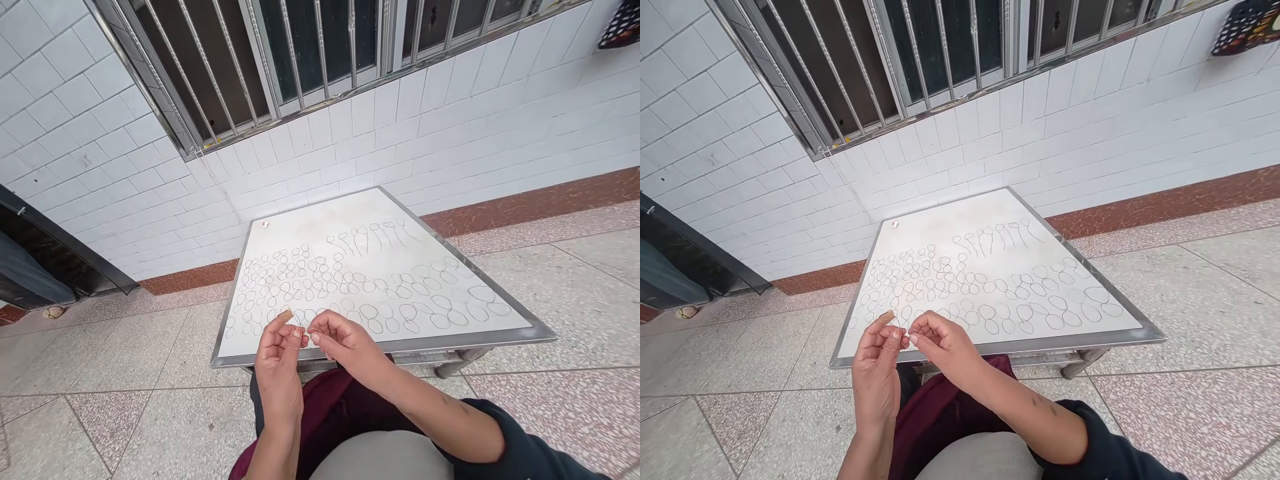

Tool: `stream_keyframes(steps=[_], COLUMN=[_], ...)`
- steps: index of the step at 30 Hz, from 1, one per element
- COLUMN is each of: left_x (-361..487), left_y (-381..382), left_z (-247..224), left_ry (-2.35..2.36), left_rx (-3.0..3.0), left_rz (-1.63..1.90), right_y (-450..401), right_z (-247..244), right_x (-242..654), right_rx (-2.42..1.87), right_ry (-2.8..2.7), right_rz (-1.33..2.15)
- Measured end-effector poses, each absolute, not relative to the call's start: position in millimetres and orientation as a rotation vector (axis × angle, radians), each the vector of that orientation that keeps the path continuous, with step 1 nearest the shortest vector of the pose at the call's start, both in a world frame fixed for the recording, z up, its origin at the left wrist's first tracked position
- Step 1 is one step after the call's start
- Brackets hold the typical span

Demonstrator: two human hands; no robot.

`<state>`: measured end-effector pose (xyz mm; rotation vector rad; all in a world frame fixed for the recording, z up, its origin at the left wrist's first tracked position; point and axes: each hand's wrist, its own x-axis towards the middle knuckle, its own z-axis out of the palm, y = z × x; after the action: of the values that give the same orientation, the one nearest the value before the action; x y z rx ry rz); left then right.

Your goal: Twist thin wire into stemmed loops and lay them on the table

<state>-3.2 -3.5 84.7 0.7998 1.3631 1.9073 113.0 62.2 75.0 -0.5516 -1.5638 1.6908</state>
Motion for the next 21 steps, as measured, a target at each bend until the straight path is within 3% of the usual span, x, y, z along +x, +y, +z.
stream_keyframes(steps=[8,16,21], left_x=[-7.9,-12.5,-11.5], left_y=[-2.2,-1.0,1.3], left_z=[83.8,76.1,72.8], left_ry=[1.308,1.340,1.363], left_rx=[0.741,0.718,0.716], left_rz=[1.916,1.883,1.883], right_y=[51.5,58.6,55.8], right_z=[53.7,45.8,49.0], right_x=[104.1,105.5,104.0], right_rx=[-0.333,-0.471,-0.374], right_ry=[-1.203,-1.320,-1.007], right_rz=[1.952,1.920,2.148])
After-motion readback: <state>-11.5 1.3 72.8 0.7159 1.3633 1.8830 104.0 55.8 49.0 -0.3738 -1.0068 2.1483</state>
